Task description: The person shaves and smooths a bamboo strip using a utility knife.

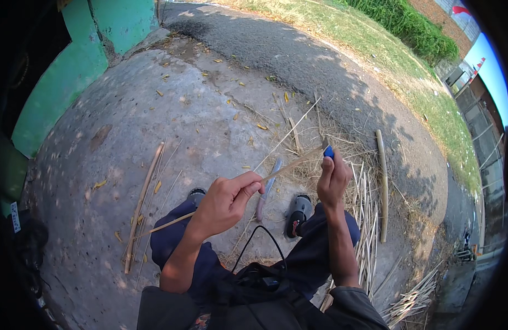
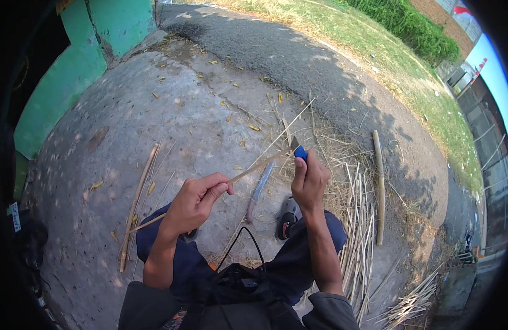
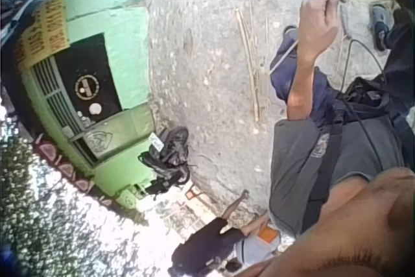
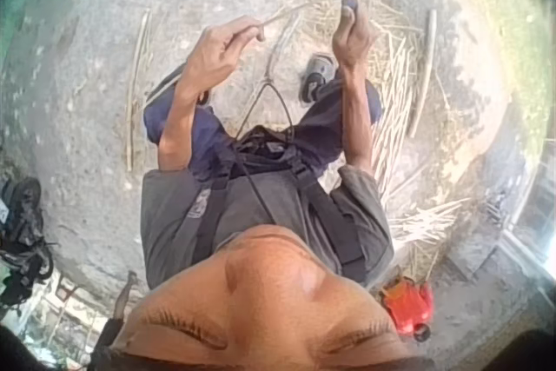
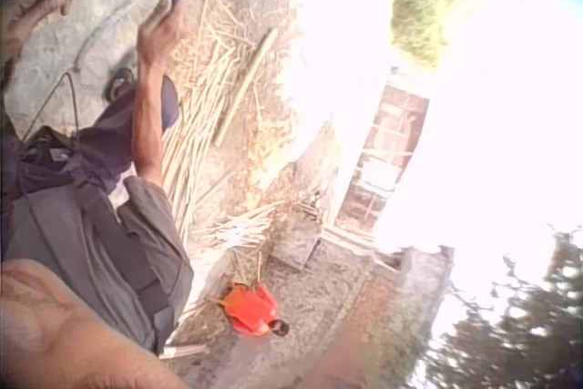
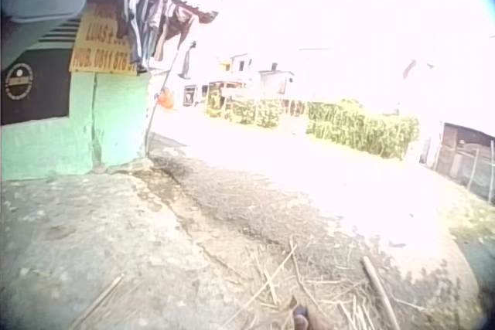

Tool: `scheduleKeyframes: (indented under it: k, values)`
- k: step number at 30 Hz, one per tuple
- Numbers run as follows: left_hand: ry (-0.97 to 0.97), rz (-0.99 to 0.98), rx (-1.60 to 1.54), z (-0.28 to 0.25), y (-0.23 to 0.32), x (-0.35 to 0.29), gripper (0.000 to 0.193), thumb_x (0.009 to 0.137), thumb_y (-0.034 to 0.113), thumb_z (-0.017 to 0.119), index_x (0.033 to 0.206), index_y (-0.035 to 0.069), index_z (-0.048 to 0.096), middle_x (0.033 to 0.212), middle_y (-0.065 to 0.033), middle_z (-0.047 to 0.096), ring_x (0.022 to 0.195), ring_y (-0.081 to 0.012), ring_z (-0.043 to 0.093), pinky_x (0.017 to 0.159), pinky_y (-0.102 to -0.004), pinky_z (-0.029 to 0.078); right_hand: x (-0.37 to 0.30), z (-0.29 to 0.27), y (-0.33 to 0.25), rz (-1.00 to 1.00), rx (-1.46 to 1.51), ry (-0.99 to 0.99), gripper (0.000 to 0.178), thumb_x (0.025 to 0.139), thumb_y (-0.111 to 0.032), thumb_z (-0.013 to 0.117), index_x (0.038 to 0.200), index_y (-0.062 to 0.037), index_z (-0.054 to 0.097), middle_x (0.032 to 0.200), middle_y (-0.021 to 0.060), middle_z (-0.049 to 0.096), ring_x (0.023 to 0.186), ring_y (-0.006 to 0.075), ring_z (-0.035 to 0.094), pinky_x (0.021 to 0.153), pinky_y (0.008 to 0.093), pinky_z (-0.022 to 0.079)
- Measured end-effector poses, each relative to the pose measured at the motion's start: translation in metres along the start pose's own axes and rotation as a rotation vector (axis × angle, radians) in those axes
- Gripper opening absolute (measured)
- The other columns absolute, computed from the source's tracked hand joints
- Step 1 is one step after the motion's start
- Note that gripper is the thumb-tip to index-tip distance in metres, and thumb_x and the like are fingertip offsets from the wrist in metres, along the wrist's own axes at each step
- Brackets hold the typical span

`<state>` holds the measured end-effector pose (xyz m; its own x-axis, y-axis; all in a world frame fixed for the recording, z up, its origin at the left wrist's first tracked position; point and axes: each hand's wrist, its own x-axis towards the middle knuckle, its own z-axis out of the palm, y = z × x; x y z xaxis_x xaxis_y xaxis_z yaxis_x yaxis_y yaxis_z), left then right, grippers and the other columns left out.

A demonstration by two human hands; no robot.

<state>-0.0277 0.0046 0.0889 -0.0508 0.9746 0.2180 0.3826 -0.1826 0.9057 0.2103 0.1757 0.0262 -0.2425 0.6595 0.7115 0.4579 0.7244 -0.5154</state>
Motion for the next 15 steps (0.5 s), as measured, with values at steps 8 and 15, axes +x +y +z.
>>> scheduleKeyframes:
  k: [8, 15]
  values:
    - [0.081, -0.055, 0.107, -0.008, -0.018, -0.007, 0.018, 0.108, 0.013, 0.057, 0.101, 0.004, 0.071, 0.062, -0.0048, 0.05, 0.053, -0.0104, 0.04, 0.052, -0.0317, 0.032, 0.001, -0.021, 0.029, 0.282, 0.229, 0.147, 0.052, 0.115, -0.041, 0.041, 0.083, -0.0015, 0.053, 0.061, 0.0013, 0.041, 0.055, 0.011, 0.041, 0.052, 0.0344, 0.029]
    - [0.078, -0.014, 0.101, -0.003, -0.014, -0.004, 0.018, 0.108, 0.014, 0.057, 0.1, 0.004, 0.07, 0.061, -0.0053, 0.049, 0.052, -0.0105, 0.04, 0.051, -0.0319, 0.032, -0.007, 0.001, -0.021, -0.008, 0.091, -0.169, 0.032, 0.108, -0.028, 0.056, 0.091, -0.0015, 0.052, 0.061, 0.0151, 0.045, 0.052, 0.0346, 0.05, 0.052, 0.0424, 0.037]
